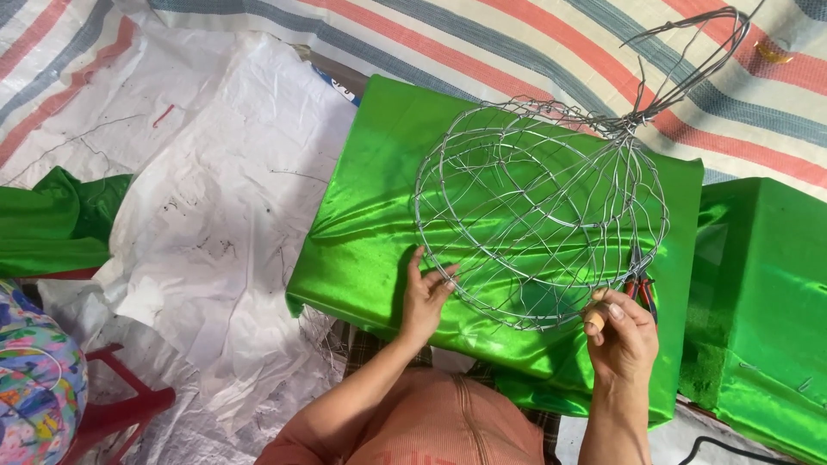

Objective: Inspecting and adjusting a spherical wire frame using pliers on a green work surface.

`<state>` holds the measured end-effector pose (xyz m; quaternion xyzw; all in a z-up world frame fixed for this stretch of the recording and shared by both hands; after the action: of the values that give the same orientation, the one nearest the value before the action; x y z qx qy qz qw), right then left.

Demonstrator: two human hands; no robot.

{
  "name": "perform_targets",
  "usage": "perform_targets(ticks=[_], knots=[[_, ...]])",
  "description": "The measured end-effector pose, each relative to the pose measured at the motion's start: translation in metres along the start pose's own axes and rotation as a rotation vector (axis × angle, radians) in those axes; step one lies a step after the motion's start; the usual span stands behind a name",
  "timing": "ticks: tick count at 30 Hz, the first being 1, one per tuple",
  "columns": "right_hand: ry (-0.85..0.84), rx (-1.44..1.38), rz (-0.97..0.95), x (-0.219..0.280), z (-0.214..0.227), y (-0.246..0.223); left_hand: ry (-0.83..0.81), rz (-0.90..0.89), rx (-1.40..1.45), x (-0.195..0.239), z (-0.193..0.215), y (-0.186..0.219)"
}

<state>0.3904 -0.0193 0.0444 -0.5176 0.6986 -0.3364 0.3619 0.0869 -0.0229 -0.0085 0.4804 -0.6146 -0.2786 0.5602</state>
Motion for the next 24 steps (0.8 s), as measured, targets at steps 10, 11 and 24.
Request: perform_targets(ticks=[10,11,24], knots=[[-0.019,0.001,0.009,0.000,0.006,0.001,-0.010,-0.003,-0.111,-0.006,0.005,-0.006],[-0.012,-0.008,0.013,0.000,0.007,0.002,-0.025,0.014,-0.108,-0.005,0.005,-0.005],[-0.019,0.050,0.075,-0.003,0.046,0.024,-0.164,0.068,0.242,-0.014,0.022,-0.033]])
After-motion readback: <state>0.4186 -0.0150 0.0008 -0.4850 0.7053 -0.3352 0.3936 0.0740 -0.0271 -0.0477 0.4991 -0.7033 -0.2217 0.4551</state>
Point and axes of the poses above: each hand's wrist, its own x-axis away from the middle knuckle, its own z-axis out of the back of the hand, y = z × x, the point moved 1 cm from there along -x, towards the middle knuckle, and after that the axes turned 12 degrees about z, right-handed, at the moved point
